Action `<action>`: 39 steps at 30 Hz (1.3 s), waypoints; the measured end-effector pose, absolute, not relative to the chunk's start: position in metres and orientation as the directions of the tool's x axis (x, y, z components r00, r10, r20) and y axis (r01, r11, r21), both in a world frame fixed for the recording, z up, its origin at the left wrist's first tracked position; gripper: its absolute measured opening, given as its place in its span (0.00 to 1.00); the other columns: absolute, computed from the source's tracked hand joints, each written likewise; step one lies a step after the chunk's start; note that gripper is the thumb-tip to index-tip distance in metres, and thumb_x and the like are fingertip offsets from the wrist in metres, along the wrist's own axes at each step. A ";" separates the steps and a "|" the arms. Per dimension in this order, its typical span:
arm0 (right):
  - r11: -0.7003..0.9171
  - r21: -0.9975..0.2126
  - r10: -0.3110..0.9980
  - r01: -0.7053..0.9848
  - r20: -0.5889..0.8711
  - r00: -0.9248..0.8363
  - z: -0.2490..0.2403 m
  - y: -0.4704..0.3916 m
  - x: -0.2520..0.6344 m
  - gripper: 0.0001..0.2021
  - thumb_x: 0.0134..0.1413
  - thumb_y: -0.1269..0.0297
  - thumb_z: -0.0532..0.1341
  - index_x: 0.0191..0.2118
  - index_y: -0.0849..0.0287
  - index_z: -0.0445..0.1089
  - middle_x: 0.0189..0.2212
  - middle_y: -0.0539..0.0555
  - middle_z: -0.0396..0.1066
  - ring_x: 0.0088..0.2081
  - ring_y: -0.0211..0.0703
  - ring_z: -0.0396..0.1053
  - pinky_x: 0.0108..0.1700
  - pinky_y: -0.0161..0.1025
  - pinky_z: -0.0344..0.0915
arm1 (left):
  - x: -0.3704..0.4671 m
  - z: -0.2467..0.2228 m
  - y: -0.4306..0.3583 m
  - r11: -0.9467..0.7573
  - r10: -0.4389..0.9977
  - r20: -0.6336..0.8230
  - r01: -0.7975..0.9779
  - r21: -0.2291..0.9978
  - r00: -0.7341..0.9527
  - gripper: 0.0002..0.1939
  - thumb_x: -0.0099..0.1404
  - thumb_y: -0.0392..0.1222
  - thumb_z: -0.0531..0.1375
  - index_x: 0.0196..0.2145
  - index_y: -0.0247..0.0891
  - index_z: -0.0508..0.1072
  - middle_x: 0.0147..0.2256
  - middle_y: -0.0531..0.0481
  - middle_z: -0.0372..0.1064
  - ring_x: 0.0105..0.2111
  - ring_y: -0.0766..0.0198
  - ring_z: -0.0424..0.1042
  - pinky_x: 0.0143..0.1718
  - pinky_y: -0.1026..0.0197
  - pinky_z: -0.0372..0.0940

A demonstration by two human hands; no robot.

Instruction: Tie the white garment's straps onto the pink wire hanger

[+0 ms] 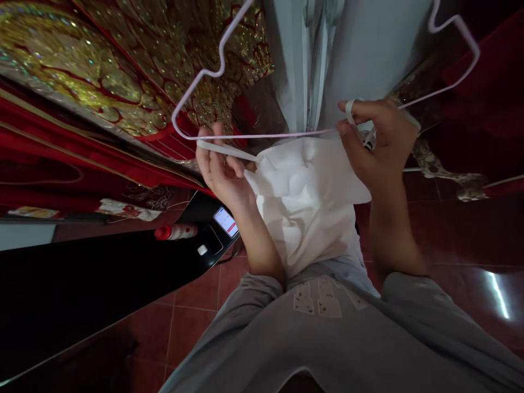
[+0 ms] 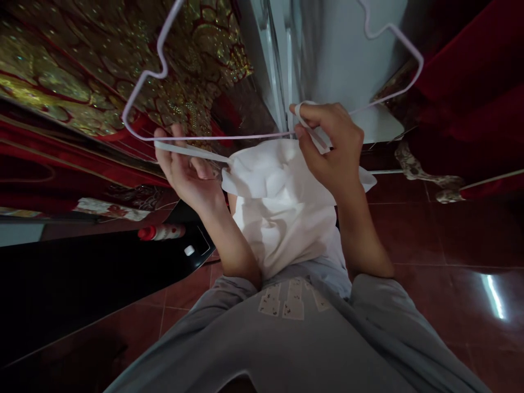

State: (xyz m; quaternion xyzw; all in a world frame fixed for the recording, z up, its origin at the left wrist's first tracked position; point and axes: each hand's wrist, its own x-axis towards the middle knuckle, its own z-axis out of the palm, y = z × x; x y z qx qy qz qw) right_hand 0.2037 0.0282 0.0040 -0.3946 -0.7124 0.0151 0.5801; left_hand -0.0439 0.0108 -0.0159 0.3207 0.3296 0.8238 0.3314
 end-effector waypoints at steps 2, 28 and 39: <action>0.668 -0.510 0.606 0.543 0.795 0.001 0.004 0.028 0.203 0.09 0.69 0.50 0.62 0.49 0.42 0.76 0.41 0.48 0.82 0.39 0.46 0.77 0.48 0.53 0.76 | -0.055 -0.019 0.015 -0.584 0.701 0.333 -0.239 0.776 -0.631 0.15 0.81 0.36 0.50 0.56 0.45 0.75 0.56 0.49 0.79 0.21 0.72 0.61 0.25 0.58 0.53; 0.691 -0.529 0.598 0.493 0.801 0.022 0.000 0.028 0.208 0.13 0.67 0.51 0.63 0.54 0.38 0.76 0.41 0.46 0.81 0.38 0.46 0.76 0.50 0.53 0.74 | -0.083 0.069 0.033 -0.408 0.810 0.423 0.126 0.904 -0.406 0.13 0.62 0.28 0.76 0.40 0.30 0.78 0.39 0.48 0.76 0.46 0.55 0.77 0.56 0.54 0.73; 0.648 -0.532 0.613 0.545 0.789 0.043 -0.003 0.029 0.203 0.11 0.68 0.47 0.61 0.50 0.39 0.76 0.34 0.49 0.79 0.37 0.46 0.75 0.48 0.53 0.74 | -0.082 0.095 0.038 -0.445 0.884 0.467 0.340 0.828 0.019 0.07 0.71 0.28 0.68 0.38 0.37 0.77 0.35 0.53 0.71 0.35 0.63 0.66 0.43 0.63 0.70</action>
